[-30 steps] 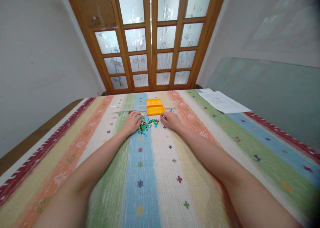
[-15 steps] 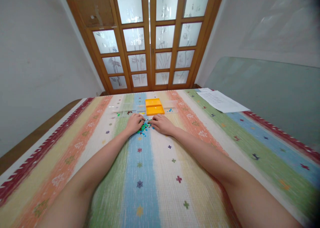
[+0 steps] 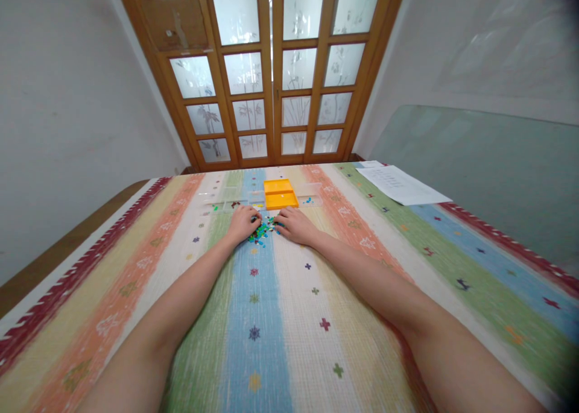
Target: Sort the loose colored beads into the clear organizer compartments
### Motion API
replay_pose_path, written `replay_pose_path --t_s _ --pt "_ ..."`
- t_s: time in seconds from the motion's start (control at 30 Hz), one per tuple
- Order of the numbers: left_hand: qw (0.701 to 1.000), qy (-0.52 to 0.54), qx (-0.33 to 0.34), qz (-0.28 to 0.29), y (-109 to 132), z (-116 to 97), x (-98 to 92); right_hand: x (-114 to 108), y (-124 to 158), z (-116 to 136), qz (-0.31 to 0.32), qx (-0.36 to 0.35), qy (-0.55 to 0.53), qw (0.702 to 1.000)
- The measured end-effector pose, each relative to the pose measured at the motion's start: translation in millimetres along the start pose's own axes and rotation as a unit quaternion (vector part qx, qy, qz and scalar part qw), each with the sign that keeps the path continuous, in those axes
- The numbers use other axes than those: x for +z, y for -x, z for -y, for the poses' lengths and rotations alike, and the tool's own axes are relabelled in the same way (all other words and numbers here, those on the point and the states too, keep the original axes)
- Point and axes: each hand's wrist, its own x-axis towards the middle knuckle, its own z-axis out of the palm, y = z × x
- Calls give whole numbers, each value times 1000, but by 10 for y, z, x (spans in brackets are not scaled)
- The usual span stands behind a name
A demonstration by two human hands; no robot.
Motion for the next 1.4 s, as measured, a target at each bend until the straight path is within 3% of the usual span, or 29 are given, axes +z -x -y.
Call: replay_pose_path --t_s 0.2,0.47,0.73,0.93,1.4 --pt "1000 -6 23 3 -15 -3 -13 -34 3 21 -2 -4 -11 1000" --pt "994 -64 57 63 -60 -31 -139 -11 1 -3 -5 -6 -13 1000" --pt "970 -148 134 137 -241 -168 -331 20 25 -68 -23 -12 1 1000" --pt "964 -173 149 136 -291 -254 -313 30 41 -120 -32 -13 1 999" --pt "972 -129 147 131 -303 -175 -201 16 43 -105 -43 -23 0 999"
